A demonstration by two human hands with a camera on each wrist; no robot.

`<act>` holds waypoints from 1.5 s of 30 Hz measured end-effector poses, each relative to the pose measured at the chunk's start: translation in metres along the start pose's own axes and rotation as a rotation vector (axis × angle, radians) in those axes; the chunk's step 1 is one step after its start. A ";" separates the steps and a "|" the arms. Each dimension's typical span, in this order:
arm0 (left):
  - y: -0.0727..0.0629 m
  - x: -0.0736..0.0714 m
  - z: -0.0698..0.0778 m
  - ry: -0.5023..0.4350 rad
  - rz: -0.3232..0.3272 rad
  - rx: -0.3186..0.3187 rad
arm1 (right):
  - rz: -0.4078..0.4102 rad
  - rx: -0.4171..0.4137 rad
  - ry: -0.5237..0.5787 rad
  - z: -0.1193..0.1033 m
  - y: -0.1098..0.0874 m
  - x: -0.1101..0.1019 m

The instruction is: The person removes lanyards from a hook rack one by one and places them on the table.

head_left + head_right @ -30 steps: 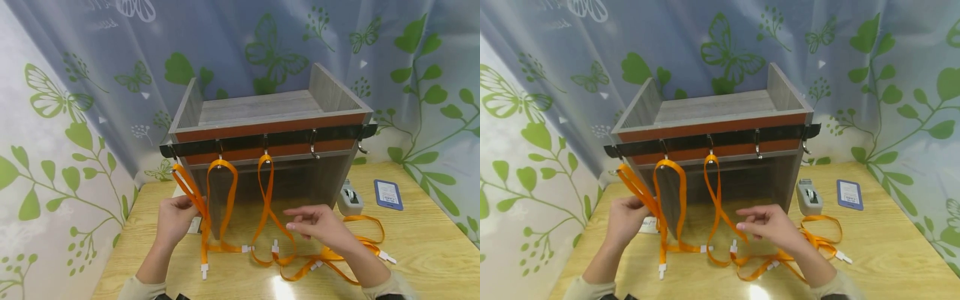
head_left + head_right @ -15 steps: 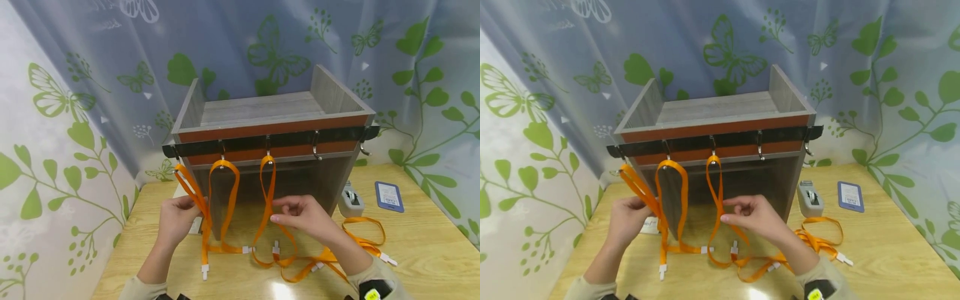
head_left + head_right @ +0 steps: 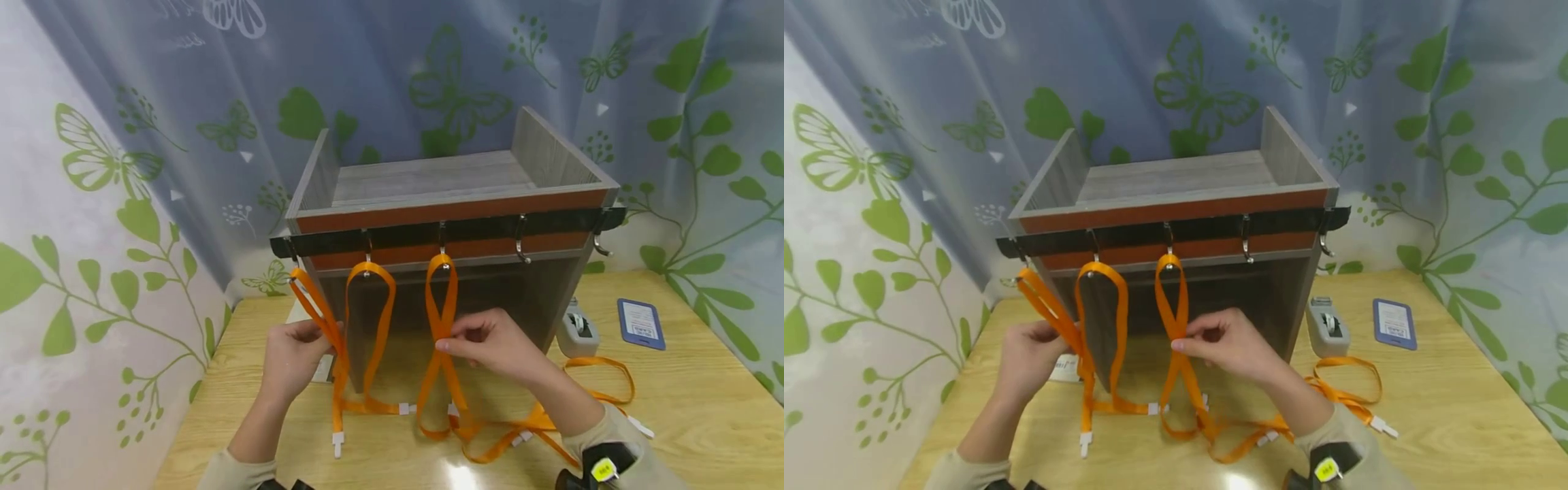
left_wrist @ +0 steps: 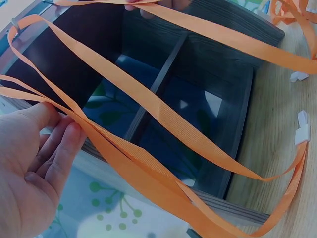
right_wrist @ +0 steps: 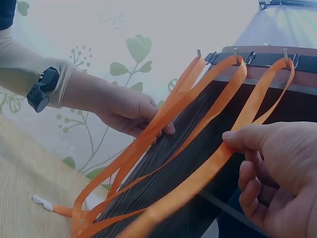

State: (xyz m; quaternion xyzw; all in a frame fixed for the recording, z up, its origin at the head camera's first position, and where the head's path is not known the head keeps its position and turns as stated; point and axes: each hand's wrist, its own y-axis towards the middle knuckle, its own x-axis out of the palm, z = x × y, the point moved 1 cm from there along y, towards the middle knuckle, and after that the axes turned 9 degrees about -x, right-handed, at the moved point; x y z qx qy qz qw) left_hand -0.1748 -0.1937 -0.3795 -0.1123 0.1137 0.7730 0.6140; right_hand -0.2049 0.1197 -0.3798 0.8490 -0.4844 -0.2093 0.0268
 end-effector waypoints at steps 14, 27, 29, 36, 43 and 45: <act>-0.001 0.000 0.001 0.002 -0.009 -0.008 | -0.016 -0.178 -0.035 -0.044 0.005 -0.011; -0.002 0.000 0.001 0.008 -0.006 -0.018 | 0.001 -0.580 -0.106 -0.127 0.008 -0.025; -0.002 0.000 0.001 0.004 -0.010 -0.016 | 0.003 -0.677 -0.096 -0.135 0.006 -0.023; -0.002 0.000 0.001 -0.006 -0.008 -0.009 | -0.081 -0.862 -0.022 -0.132 -0.005 -0.015; -0.002 0.001 0.001 -0.004 -0.009 -0.031 | -0.148 -0.661 -0.022 -0.098 -0.019 -0.007; -0.002 0.001 0.001 0.000 -0.009 -0.035 | -0.155 -0.604 -0.015 -0.088 -0.023 -0.003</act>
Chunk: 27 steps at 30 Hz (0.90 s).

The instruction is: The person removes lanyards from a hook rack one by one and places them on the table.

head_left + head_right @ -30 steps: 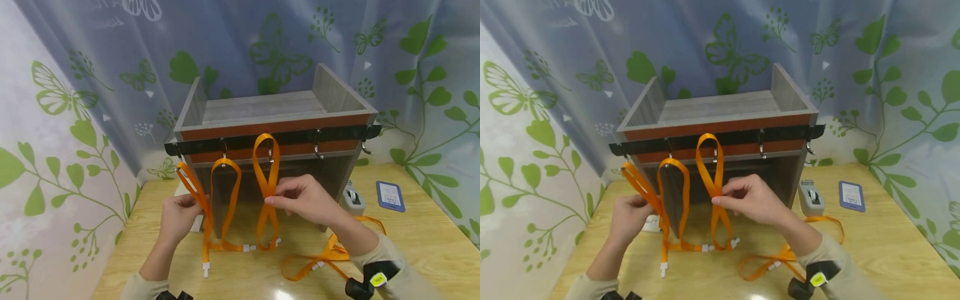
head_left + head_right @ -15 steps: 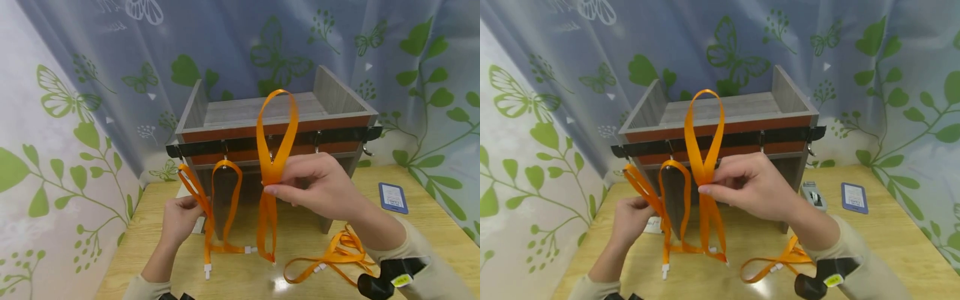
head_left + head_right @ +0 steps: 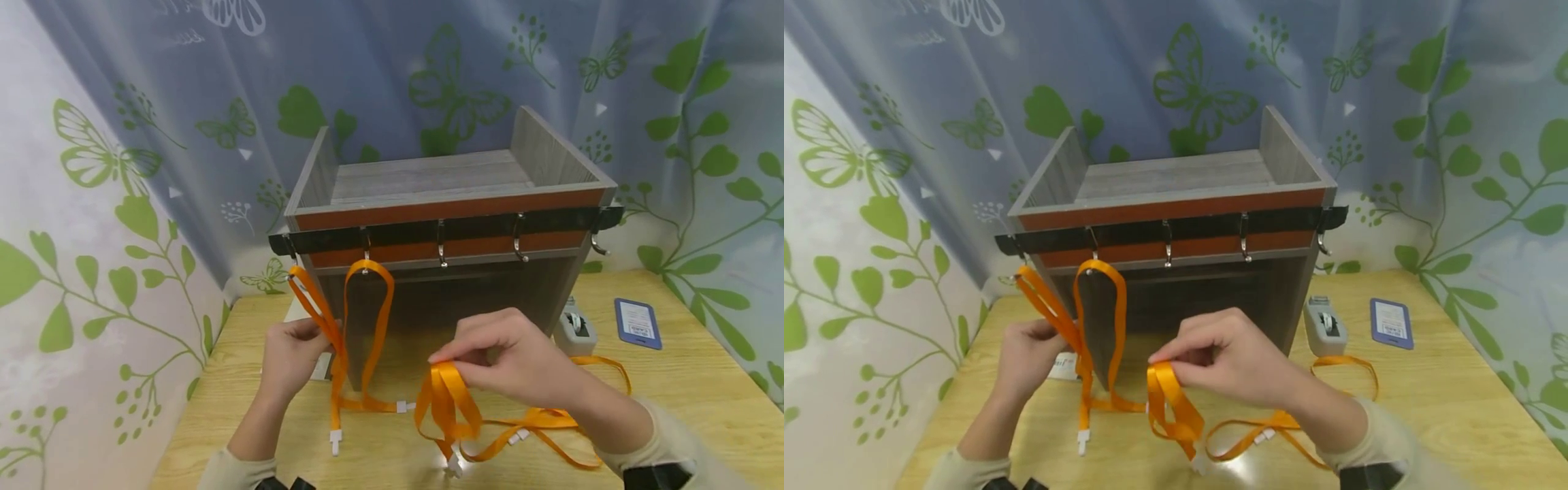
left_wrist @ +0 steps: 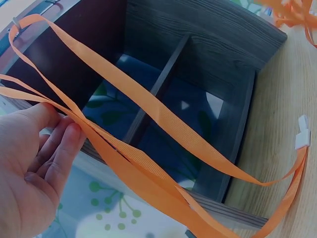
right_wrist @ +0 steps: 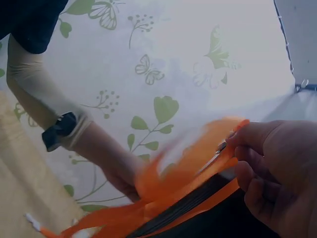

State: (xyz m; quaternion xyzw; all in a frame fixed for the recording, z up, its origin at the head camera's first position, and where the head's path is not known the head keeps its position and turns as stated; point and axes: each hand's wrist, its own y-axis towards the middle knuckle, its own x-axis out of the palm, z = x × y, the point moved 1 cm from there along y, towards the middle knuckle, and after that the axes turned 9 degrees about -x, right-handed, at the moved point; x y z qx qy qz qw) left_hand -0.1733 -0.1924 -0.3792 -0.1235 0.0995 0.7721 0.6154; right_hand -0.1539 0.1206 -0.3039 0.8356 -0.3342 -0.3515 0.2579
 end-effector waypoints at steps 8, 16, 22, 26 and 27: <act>0.000 0.001 0.001 -0.010 0.001 0.009 | 0.017 0.135 0.027 0.016 -0.022 0.013; 0.000 0.000 0.000 -0.018 0.002 0.009 | 0.038 0.370 0.096 0.046 -0.048 0.023; 0.000 0.000 0.000 -0.016 -0.003 0.017 | 0.011 0.508 0.163 0.069 -0.067 0.036; 0.000 0.000 0.000 -0.011 -0.004 0.012 | -0.007 0.546 0.179 0.085 -0.079 0.043; 0.000 0.000 0.000 -0.010 -0.005 0.012 | -0.009 0.554 0.184 0.089 -0.082 0.045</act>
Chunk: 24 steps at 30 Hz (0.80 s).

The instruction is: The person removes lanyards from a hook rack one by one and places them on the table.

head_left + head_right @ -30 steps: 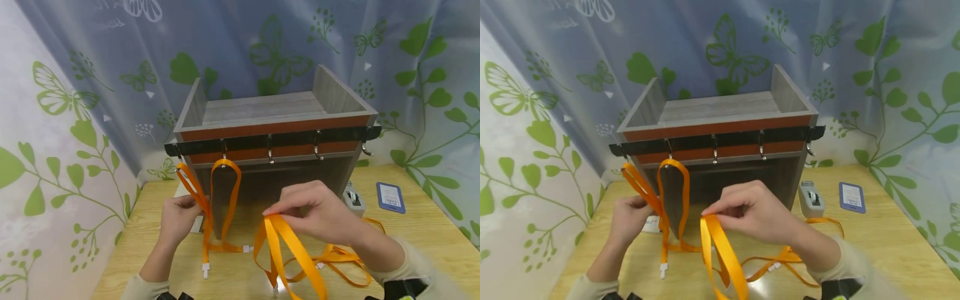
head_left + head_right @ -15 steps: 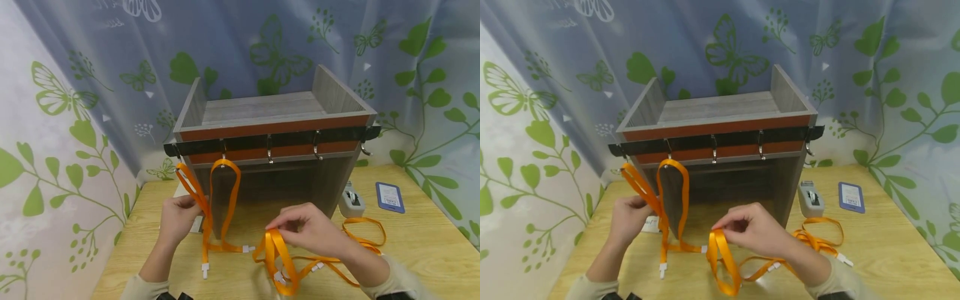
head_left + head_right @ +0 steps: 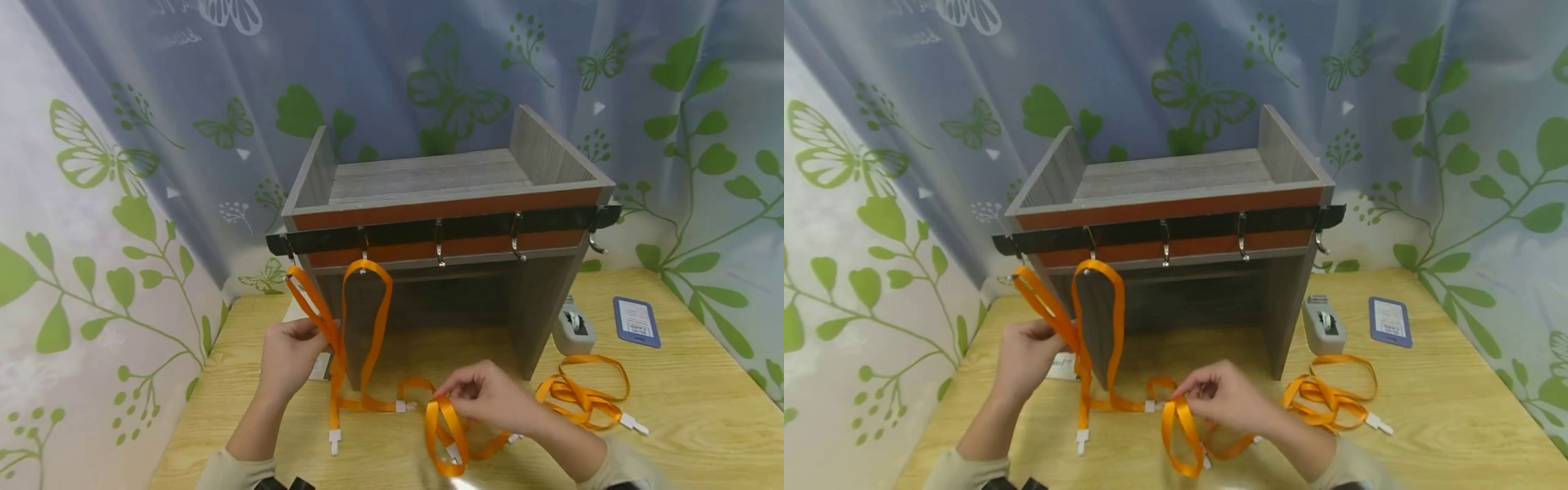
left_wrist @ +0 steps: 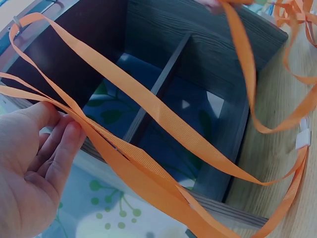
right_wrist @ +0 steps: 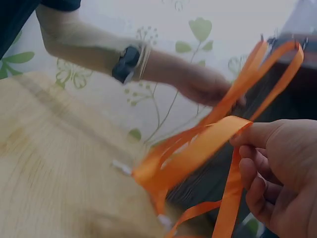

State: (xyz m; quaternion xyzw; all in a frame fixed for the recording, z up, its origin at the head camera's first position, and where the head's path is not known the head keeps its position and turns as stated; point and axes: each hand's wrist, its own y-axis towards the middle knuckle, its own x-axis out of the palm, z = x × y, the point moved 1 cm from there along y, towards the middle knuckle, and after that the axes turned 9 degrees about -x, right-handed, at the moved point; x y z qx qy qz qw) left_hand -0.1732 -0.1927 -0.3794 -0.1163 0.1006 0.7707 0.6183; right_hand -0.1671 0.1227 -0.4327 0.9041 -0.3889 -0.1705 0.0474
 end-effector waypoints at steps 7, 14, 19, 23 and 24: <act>0.002 -0.001 -0.001 -0.002 -0.002 0.008 | 0.002 0.108 0.067 0.038 -0.003 0.006; 0.002 -0.001 -0.002 -0.006 0.001 0.012 | 0.036 0.169 0.074 0.065 -0.006 0.009; 0.001 -0.002 0.000 0.012 0.000 0.008 | 0.088 0.206 0.060 0.081 -0.005 0.011; 0.001 -0.002 0.000 0.033 0.001 0.000 | 0.099 0.226 0.095 0.088 -0.006 0.015; 0.001 -0.002 -0.001 0.035 0.001 0.000 | 0.096 0.229 0.107 0.088 -0.006 0.016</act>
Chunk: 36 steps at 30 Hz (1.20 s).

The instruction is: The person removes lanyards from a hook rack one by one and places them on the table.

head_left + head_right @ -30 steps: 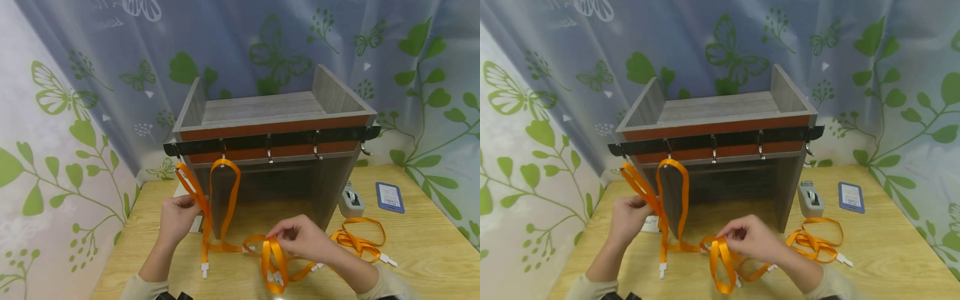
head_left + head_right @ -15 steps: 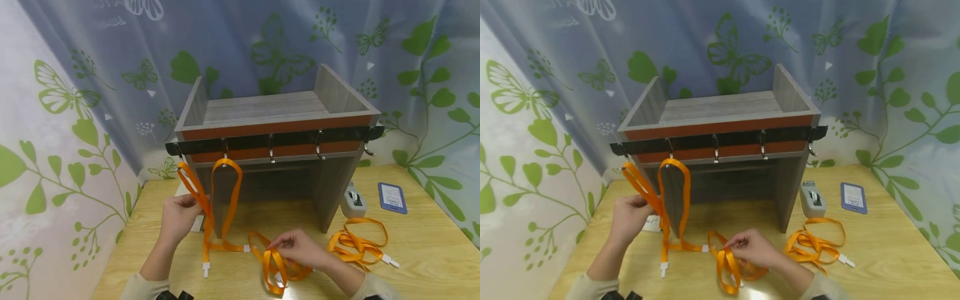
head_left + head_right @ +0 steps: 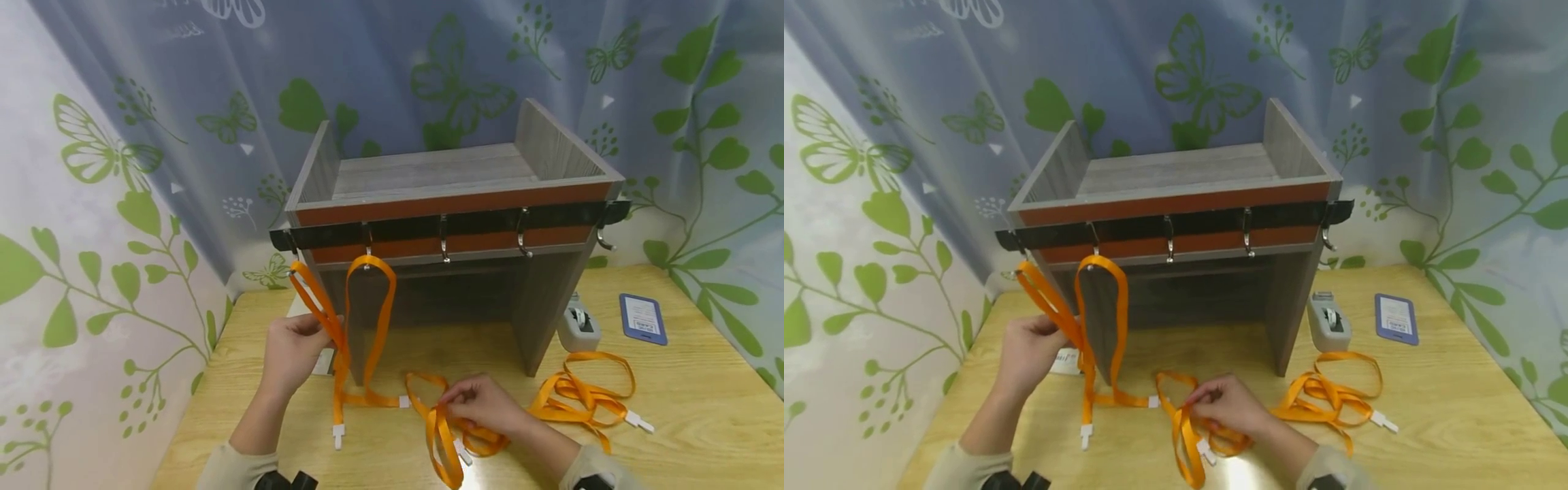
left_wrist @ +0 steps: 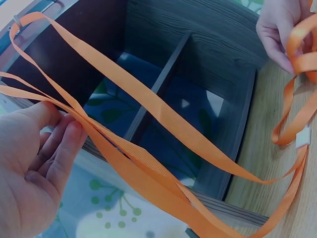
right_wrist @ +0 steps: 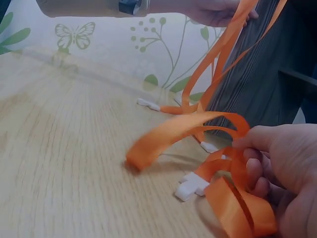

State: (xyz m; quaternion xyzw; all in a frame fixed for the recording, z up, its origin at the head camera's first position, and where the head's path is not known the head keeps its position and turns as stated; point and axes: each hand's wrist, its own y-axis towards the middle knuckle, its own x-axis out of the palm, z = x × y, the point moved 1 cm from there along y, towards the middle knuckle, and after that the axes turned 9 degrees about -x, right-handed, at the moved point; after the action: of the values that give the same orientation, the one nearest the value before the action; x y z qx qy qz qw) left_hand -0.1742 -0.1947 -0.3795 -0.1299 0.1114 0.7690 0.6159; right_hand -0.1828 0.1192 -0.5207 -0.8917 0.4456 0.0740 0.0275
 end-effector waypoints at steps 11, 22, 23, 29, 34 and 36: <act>0.001 0.000 0.000 -0.007 0.001 -0.014 | -0.046 -0.011 0.046 0.005 -0.001 -0.001; 0.001 0.001 0.000 -0.038 -0.002 -0.018 | -0.083 -0.036 0.060 -0.002 -0.004 -0.005; 0.001 0.001 0.000 -0.039 -0.002 -0.016 | -0.080 -0.028 0.056 -0.003 -0.004 -0.006; 0.001 0.001 -0.001 -0.037 -0.007 -0.014 | -0.086 -0.014 0.046 -0.011 -0.005 -0.009; 0.000 0.001 -0.001 -0.037 -0.011 -0.006 | -0.098 -0.036 0.006 -0.016 -0.007 -0.011; 0.000 0.001 -0.001 -0.036 -0.013 -0.003 | -0.096 -0.048 -0.009 -0.019 -0.007 -0.011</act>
State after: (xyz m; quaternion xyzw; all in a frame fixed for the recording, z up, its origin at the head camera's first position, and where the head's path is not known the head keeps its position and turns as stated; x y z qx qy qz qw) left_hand -0.1742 -0.1942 -0.3808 -0.1173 0.0984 0.7675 0.6225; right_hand -0.1818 0.1301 -0.5007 -0.9121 0.4003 0.0874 0.0119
